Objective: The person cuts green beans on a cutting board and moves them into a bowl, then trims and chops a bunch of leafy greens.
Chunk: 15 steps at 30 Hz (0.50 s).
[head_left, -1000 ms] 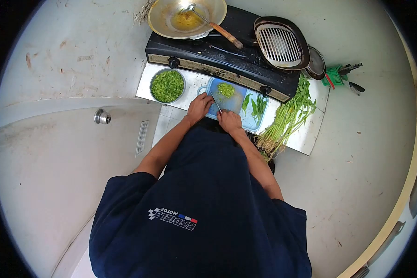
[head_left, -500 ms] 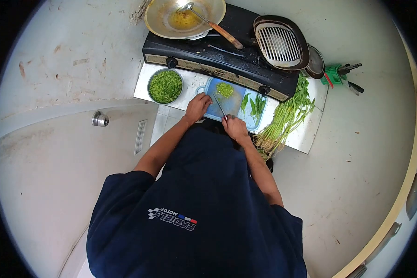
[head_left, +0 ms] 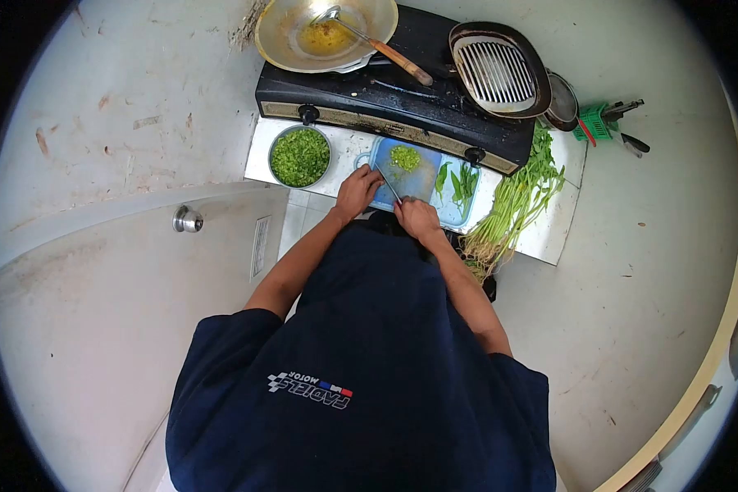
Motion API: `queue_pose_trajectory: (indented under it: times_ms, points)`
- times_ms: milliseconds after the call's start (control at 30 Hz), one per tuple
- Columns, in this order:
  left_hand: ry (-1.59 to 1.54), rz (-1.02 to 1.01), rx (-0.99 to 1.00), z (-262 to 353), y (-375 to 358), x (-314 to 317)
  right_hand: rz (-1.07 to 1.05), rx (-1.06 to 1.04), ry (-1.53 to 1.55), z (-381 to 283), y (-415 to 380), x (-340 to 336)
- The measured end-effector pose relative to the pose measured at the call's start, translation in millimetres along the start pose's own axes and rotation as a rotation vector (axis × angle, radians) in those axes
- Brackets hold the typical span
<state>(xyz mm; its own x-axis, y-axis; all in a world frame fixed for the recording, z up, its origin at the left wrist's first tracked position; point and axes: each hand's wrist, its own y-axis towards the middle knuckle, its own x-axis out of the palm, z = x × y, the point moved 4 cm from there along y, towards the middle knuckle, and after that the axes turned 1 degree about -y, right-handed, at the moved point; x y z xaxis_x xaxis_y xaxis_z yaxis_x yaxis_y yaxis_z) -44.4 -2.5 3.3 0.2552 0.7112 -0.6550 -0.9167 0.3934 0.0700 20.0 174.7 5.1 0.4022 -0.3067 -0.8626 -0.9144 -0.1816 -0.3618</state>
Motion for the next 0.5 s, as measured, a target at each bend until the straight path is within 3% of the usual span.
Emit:
queue_pose_trajectory:
  times_ms: [333, 500]
  points:
    - [-0.029, 0.052, 0.007, -1, -5, -4, 0.096, -0.067, -0.033, -4, 4, 0]
    - [-0.002, 0.018, 0.010, -6, -3, -1, 0.042, -0.042, -0.014, 9, -5, -1]
